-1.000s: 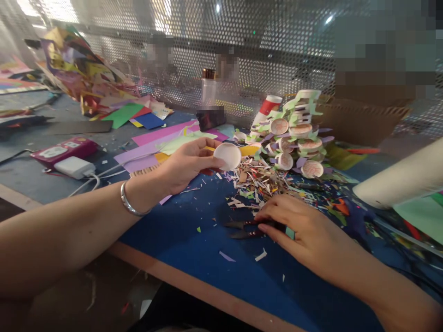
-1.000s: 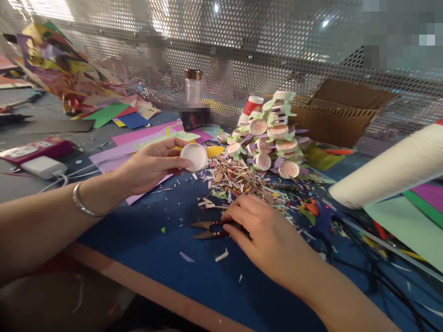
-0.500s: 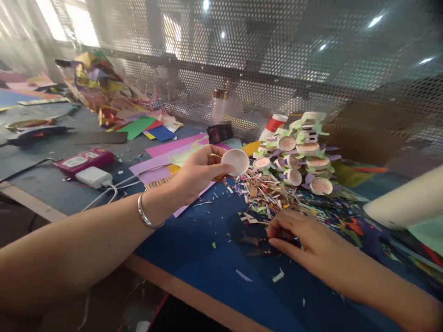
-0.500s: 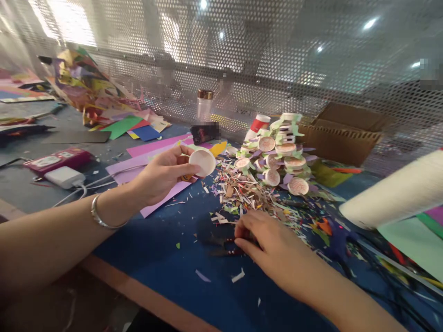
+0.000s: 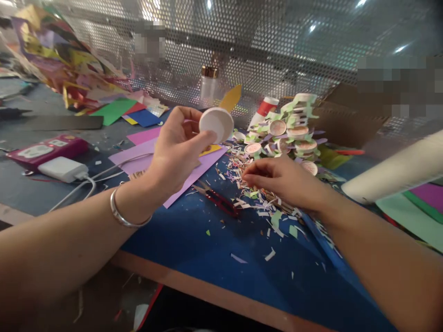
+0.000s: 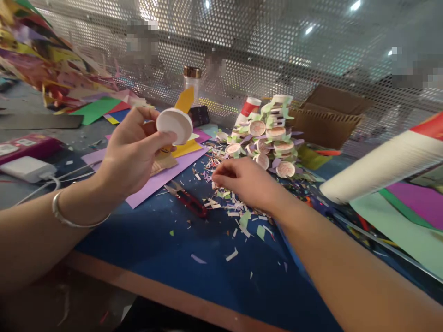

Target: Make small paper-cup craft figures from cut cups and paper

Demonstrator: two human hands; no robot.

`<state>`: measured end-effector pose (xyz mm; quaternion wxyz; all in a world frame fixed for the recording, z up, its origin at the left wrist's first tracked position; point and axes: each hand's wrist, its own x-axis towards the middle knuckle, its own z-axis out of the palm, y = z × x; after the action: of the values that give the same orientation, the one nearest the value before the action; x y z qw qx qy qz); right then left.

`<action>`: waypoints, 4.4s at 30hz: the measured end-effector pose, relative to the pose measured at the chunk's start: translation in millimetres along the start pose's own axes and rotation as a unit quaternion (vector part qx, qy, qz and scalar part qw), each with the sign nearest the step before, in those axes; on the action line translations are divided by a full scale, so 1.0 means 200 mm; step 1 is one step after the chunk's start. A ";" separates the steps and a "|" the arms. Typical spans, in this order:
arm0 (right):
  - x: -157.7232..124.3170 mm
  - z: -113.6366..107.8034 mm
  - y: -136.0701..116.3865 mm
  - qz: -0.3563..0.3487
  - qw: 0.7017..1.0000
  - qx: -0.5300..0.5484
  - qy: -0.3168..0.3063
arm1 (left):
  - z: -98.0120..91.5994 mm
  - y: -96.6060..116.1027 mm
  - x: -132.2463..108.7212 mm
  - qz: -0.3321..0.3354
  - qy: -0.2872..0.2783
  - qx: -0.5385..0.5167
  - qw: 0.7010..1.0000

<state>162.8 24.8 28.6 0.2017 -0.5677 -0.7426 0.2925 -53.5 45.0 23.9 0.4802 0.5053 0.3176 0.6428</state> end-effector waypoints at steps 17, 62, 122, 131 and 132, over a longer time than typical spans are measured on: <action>-0.46 -0.28 0.41 0.093 0.975 -0.194 0.059 | 0.04 -0.10 -0.06 -0.064 -0.105 0.054 0.991; -0.39 -0.09 0.19 0.001 0.999 -0.044 0.017 | 0.17 -0.07 -0.07 0.046 -0.205 0.114 0.971; -0.43 -0.18 0.26 -0.034 0.974 -0.212 -0.075 | 0.12 -0.11 0.05 0.050 -0.153 0.089 0.983; -0.40 -0.19 0.19 -0.017 0.983 -0.172 -0.063 | 0.11 -0.11 0.05 0.038 -0.160 0.078 0.983; -0.40 -0.19 0.18 -0.011 0.985 -0.159 -0.069 | 0.11 -0.11 0.05 0.036 -0.158 0.076 0.984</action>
<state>234.8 -38.3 36.4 0.0606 -0.5628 -0.7980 0.2069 -26.4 61.0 13.8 0.4614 0.6465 0.2675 0.5455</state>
